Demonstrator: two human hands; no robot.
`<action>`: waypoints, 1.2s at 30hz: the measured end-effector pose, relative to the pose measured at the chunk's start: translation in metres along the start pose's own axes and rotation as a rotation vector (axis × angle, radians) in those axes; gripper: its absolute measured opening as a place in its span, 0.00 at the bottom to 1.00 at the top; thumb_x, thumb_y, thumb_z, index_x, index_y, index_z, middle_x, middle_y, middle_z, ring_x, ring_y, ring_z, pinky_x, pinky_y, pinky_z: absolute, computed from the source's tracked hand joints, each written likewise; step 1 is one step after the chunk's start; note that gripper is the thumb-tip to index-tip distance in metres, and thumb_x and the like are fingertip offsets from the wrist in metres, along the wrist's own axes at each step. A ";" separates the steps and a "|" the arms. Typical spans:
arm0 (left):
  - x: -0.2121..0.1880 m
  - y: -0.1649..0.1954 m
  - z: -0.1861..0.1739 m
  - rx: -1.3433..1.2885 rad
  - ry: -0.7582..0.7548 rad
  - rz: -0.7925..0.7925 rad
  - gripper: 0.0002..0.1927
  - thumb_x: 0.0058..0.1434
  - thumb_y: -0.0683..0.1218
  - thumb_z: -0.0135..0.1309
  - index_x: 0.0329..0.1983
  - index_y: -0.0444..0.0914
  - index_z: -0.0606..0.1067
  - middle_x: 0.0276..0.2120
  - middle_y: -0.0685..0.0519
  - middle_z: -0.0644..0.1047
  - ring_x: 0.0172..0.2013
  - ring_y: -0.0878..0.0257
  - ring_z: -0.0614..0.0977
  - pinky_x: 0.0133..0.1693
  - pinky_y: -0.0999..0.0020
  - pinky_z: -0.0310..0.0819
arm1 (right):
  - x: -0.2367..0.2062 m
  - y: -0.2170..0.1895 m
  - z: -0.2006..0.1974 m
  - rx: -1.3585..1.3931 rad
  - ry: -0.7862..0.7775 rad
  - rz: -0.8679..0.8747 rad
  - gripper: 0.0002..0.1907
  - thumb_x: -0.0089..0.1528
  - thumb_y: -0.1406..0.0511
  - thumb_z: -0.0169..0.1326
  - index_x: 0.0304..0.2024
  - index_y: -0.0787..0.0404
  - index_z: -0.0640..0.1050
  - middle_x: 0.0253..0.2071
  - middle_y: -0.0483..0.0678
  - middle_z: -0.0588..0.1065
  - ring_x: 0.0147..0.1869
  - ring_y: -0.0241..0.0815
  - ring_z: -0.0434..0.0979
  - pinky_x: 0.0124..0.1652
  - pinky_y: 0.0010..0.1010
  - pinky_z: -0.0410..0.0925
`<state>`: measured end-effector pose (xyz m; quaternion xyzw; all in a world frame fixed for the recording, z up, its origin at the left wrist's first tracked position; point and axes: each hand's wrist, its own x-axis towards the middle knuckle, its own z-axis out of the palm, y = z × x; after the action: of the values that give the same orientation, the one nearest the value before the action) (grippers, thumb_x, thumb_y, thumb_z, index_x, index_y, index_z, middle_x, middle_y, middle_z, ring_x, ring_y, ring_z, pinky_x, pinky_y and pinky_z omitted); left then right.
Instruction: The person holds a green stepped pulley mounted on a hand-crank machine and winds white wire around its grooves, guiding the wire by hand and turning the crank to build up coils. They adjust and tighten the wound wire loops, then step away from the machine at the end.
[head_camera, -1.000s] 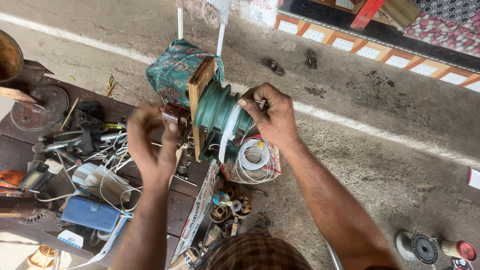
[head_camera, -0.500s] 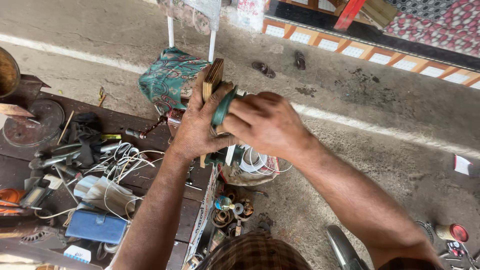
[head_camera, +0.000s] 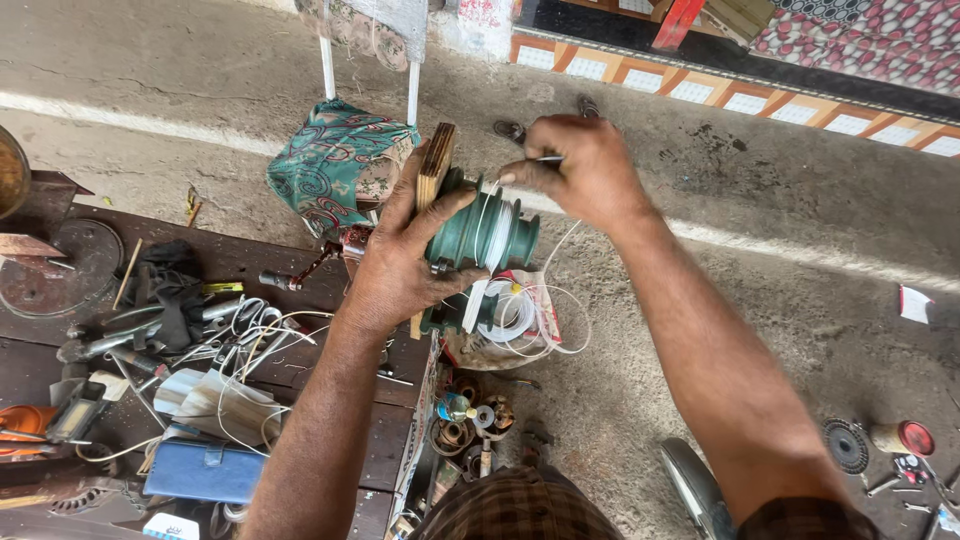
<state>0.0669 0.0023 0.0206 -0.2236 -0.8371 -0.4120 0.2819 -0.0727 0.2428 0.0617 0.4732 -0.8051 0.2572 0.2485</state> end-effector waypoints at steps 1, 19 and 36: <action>0.000 0.000 -0.001 0.002 -0.001 -0.004 0.47 0.38 0.52 0.81 0.65 0.50 0.74 0.77 0.38 0.51 0.75 0.40 0.59 0.68 0.50 0.61 | -0.003 0.014 0.010 0.072 -0.007 0.098 0.17 0.65 0.55 0.63 0.31 0.59 0.75 0.29 0.43 0.76 0.32 0.30 0.77 0.32 0.25 0.77; 0.057 -0.019 0.005 -0.181 0.091 -0.060 0.20 0.69 0.50 0.66 0.56 0.38 0.73 0.37 0.53 0.74 0.40 0.64 0.76 0.42 0.70 0.75 | -0.120 0.047 0.174 0.911 -0.086 1.230 0.09 0.64 0.62 0.60 0.44 0.59 0.80 0.39 0.48 0.81 0.40 0.38 0.81 0.40 0.32 0.76; 0.049 -0.030 0.024 -0.609 0.184 0.026 0.10 0.72 0.37 0.59 0.53 0.38 0.72 0.44 0.58 0.72 0.39 0.73 0.73 0.44 0.75 0.72 | -0.164 0.001 0.206 0.958 0.026 1.367 0.14 0.61 0.67 0.57 0.50 0.62 0.81 0.42 0.49 0.80 0.40 0.38 0.76 0.40 0.29 0.70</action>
<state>0.0060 0.0123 0.0236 -0.2701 -0.6434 -0.6586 0.2816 -0.0358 0.2129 -0.1973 -0.0683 -0.7153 0.6714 -0.1812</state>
